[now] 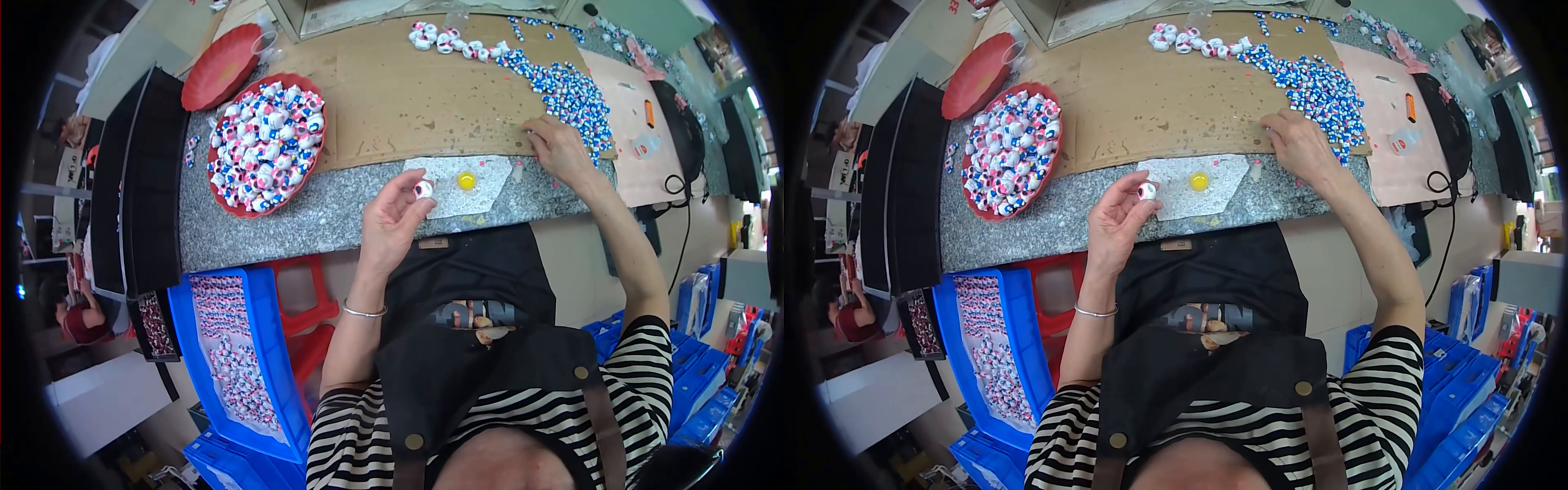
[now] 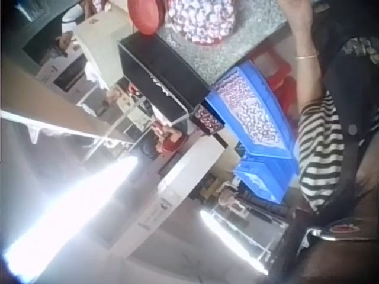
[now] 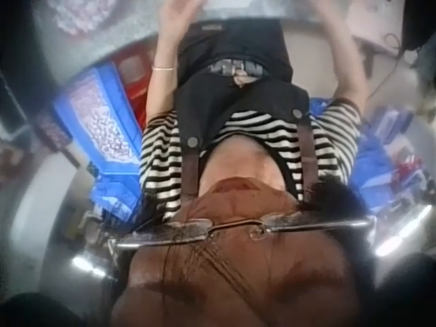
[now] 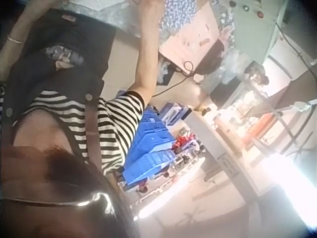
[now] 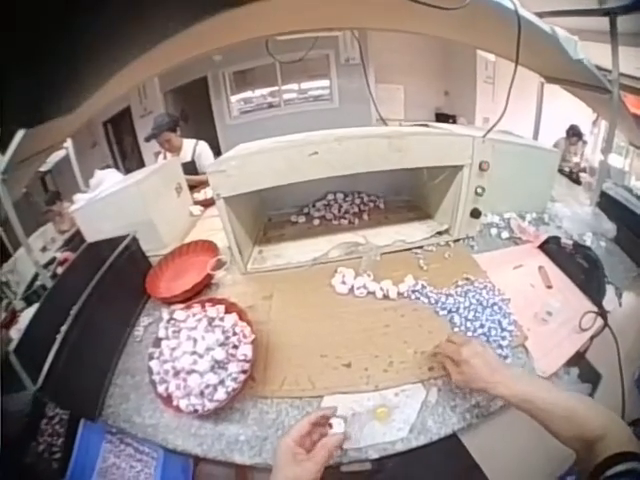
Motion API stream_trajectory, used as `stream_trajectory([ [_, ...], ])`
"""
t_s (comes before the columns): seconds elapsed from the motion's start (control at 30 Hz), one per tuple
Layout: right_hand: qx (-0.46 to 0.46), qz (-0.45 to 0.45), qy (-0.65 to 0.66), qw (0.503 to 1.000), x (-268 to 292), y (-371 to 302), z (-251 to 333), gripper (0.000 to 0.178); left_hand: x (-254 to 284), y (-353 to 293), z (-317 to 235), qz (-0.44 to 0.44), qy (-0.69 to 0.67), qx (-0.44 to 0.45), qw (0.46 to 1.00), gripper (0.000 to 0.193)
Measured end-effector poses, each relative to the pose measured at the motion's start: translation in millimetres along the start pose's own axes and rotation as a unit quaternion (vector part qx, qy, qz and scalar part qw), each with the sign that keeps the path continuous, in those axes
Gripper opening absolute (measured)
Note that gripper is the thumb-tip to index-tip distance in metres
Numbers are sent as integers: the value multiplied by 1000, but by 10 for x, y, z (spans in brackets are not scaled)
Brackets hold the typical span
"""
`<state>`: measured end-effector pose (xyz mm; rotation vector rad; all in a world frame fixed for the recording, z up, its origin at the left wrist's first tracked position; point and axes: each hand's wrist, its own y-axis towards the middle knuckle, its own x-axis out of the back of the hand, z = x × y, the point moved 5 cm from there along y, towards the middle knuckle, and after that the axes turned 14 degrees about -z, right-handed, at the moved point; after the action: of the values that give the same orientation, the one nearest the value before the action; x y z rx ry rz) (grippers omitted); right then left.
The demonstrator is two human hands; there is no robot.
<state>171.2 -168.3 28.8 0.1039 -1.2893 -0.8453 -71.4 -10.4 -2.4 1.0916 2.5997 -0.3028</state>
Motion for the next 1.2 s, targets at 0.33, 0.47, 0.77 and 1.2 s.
stream_trajectory([
  [0.33,-66,113,208,969,77,-25,681,14,37,-94,-37,33,-77,110,990,32],
  [0.47,101,100,181,973,-92,-86,1025,10,12,-92,-100,19,-96,125,987,33],
  [0.77,175,125,90,973,-271,-79,1079,5,82,-139,-102,-15,19,2,1000,34],
  [1.2,-339,136,465,806,-182,-306,855,15,-224,-78,197,-49,163,-149,974,30],
])
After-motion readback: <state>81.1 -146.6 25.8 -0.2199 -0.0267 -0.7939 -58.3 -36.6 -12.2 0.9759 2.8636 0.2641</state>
